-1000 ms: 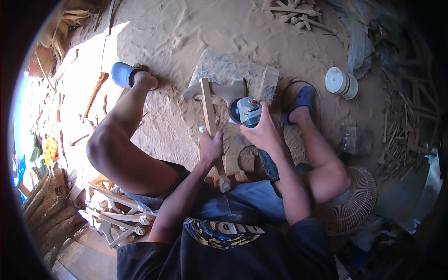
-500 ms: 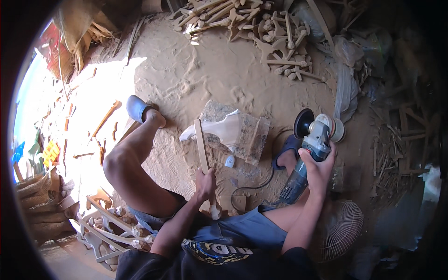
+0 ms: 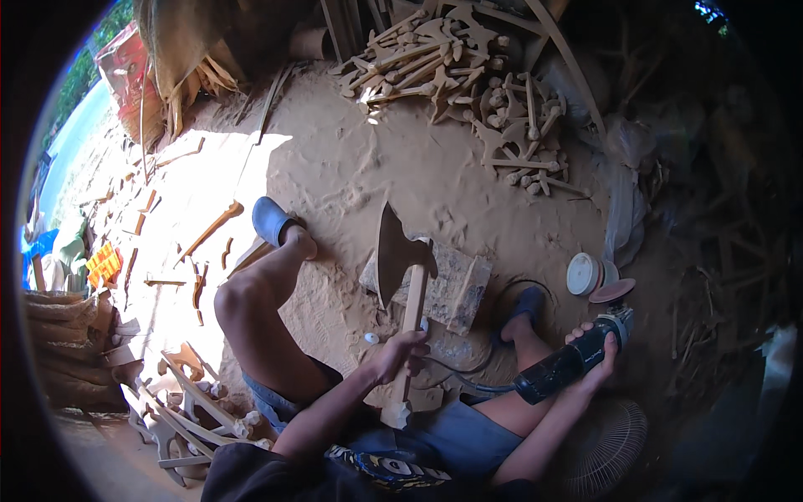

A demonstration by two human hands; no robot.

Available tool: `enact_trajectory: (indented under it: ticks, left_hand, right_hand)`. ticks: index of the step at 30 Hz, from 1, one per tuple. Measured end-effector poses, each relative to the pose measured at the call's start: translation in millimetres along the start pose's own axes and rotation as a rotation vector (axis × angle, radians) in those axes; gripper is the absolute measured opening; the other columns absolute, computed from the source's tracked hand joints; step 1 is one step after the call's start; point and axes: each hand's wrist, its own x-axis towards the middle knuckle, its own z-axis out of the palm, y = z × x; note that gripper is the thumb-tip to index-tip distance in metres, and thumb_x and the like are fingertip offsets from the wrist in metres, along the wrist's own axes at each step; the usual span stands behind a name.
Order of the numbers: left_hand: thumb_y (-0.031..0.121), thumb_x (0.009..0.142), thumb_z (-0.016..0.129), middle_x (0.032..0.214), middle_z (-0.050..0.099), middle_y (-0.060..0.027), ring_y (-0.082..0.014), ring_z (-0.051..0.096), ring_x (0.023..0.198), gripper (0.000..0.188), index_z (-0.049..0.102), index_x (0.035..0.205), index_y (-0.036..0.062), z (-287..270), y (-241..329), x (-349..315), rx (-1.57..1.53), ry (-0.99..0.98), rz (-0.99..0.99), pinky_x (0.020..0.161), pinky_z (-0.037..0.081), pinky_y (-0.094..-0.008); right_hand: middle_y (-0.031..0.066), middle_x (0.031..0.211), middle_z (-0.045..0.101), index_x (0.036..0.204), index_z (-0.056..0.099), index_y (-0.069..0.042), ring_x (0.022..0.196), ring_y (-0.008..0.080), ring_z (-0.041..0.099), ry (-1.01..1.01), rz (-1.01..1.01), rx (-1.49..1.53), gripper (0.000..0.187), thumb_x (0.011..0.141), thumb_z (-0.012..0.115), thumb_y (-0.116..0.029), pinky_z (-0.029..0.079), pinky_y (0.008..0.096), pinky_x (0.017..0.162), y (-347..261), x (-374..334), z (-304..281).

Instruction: The person sands a wooden axe head and handle using an angle grinder and applies adhesive to the joint. The person holds the wooden pieces by hand and uses the grinder to smooth the edges and surfaces.

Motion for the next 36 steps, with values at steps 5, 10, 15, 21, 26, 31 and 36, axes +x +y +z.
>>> enact_trajectory:
  ticks: [5,10,15,21,26,31,36]
  left_hand:
    - [0.035,0.11,0.059,0.066,0.034,0.0108,-0.0009,0.03,0.046,0.027,0.044,0.093,0.0216,-9.0,-5.8,-6.7,0.018,-0.078,-0.034,0.041,0.026,-0.0228]
    - [0.03,0.108,0.06,0.065,0.035,0.0104,-0.0009,0.032,0.045,0.026,0.042,0.093,0.0205,-11.1,0.5,-16.4,-0.114,-0.284,-0.045,0.039,0.028,-0.0227]
    - [0.026,0.107,0.061,0.064,0.036,0.01,-0.0021,0.032,0.045,0.017,0.046,0.106,0.0191,-15.2,4.2,-18.4,-0.181,-0.541,-0.025,0.041,0.025,-0.023]
    - [0.02,0.107,0.059,0.064,0.039,0.0067,-0.0036,0.038,0.046,0.019,0.041,0.102,0.0156,-11.2,5.2,-25.3,-0.184,-0.499,-0.023,0.04,0.029,-0.025]
    - [0.02,0.106,0.061,0.065,0.04,0.006,-0.0046,0.039,0.046,0.018,0.043,0.105,0.0147,-3.0,9.3,-31.7,-0.112,-0.472,-0.016,0.042,0.031,-0.025]
    - [0.024,0.104,0.068,0.073,0.059,-0.0055,-0.0184,0.062,0.057,0.028,0.05,0.114,0.0049,44.2,33.6,-38.8,0.639,0.291,0.433,0.053,0.051,-0.0334]
    - [0.031,0.098,0.077,0.077,0.068,-0.0153,-0.02,0.071,0.065,0.041,0.054,0.102,-0.0027,36.6,133.9,-54.7,1.196,0.725,0.704,0.06,0.058,-0.0383]
  right_hand:
    - [0.0135,0.11,0.06,0.118,0.055,0.004,0.099,0.0249,0.059,-0.014,-0.027,-0.015,0.05,0.103,0.067,-0.042,0.053,0.0378,0.088,1.2,1.1,1.0]
    - [0.0139,0.11,0.061,0.119,0.056,0.003,0.098,0.0256,0.059,-0.018,-0.043,0.021,0.049,0.104,0.066,-0.042,0.053,0.0386,0.088,6.3,-0.6,5.9]
    - [0.0146,0.11,0.062,0.121,0.056,0.003,0.097,0.0264,0.059,-0.022,-0.02,0.039,0.048,0.104,0.065,-0.041,0.053,0.0397,0.088,7.1,1.9,6.7]
    - [0.0144,0.109,0.062,0.12,0.057,0.003,0.097,0.0264,0.059,-0.005,-0.014,0.027,0.048,0.104,0.065,-0.041,0.053,0.0391,0.088,10.1,1.6,11.5]
    - [0.0138,0.111,0.063,0.12,0.058,0.003,0.098,0.026,0.06,-0.047,0.02,0.052,0.048,0.104,0.066,-0.042,0.053,0.0389,0.088,9.9,2.1,5.7]
    - [0.0128,0.111,0.063,0.121,0.057,0.002,0.099,0.0257,0.061,-0.049,-0.021,-0.012,0.046,0.104,0.066,-0.04,0.053,0.0388,0.089,8.5,0.1,7.1]
    - [0.0127,0.117,0.06,0.129,0.054,0.003,0.105,0.0256,0.06,-0.192,0.012,0.045,0.051,0.099,0.07,-0.034,0.054,0.0406,0.094,11.5,6.0,5.5]
